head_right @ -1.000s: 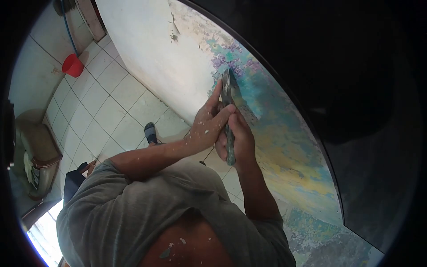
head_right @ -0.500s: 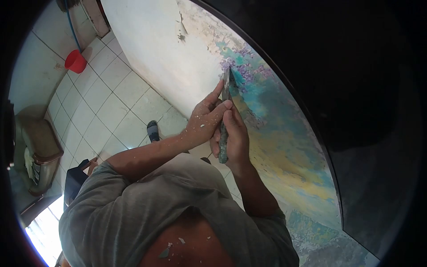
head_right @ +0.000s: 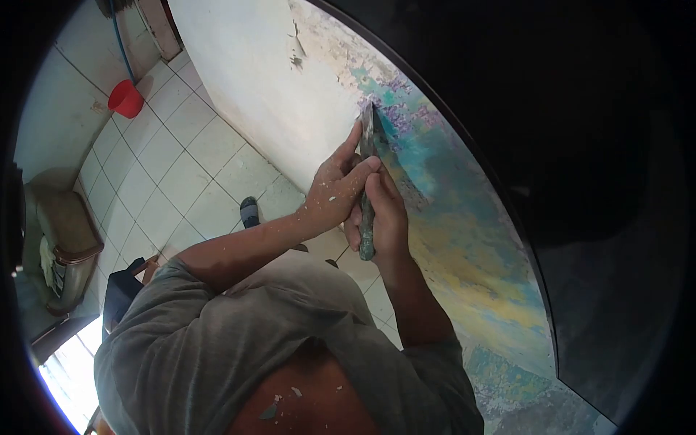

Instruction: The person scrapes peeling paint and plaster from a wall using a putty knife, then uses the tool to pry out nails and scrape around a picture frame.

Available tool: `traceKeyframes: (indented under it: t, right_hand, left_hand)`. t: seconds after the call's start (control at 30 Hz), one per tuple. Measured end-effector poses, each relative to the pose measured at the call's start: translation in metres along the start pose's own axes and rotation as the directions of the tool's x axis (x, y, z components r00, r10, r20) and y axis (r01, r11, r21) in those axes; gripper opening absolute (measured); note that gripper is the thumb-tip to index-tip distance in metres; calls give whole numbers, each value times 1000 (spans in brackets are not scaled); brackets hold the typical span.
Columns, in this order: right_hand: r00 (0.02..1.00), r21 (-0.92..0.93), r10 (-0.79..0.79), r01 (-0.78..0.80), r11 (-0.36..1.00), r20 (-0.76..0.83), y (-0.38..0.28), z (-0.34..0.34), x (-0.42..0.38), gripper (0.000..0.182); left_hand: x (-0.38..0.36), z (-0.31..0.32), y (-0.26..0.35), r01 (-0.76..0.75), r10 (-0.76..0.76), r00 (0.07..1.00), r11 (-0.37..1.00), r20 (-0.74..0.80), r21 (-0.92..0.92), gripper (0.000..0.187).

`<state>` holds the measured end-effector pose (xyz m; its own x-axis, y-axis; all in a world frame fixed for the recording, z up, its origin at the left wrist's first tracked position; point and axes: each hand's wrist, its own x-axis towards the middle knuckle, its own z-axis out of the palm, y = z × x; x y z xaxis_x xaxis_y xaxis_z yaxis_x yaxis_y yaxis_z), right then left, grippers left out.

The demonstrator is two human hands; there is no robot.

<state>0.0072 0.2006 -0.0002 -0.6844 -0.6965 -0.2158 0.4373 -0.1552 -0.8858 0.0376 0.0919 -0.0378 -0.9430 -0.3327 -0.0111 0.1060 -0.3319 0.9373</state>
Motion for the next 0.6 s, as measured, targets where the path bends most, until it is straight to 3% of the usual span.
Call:
traceKeyframes:
  t: [0.03,0.07,0.13,0.27,0.33,0.47,0.5,0.6]
  right_hand:
    - [1000,0,-4,4,1000,4,0,-2,1,48]
    - [999,8,20,-20,1000,-27,1,-5,-4,48]
    - [998,10,30,-30,1000,-53,-2,-6,-9,48]
    - [999,23,43,-43,999,6,0,-9,16,46]
    - [997,-19,77,-77,997,10,0,-6,26,46]
    - [994,-62,109,-108,992,5,1,9,13,48]
    - [997,-18,76,-76,997,-1,4,11,3,51]
    - [998,30,55,-54,998,-26,11,5,-20,58]
  left_hand:
    - [2,-1,2,48,-47,999,990,10,-136,75]
    - [-2,2,-2,58,-56,998,989,18,-135,75]
    - [-2,6,-5,10,-10,1000,999,-11,42,77]
    - [10,-1,-3,8,1,999,985,-52,171,77]
    - [23,-11,2,20,-54,989,971,-135,-239,75]
    - [7,-17,-1,-69,59,991,994,-120,-81,69]
    - [4,-13,-5,-103,85,990,982,-116,-161,69]
    - [-3,-9,-17,-46,44,999,997,-28,-64,70]
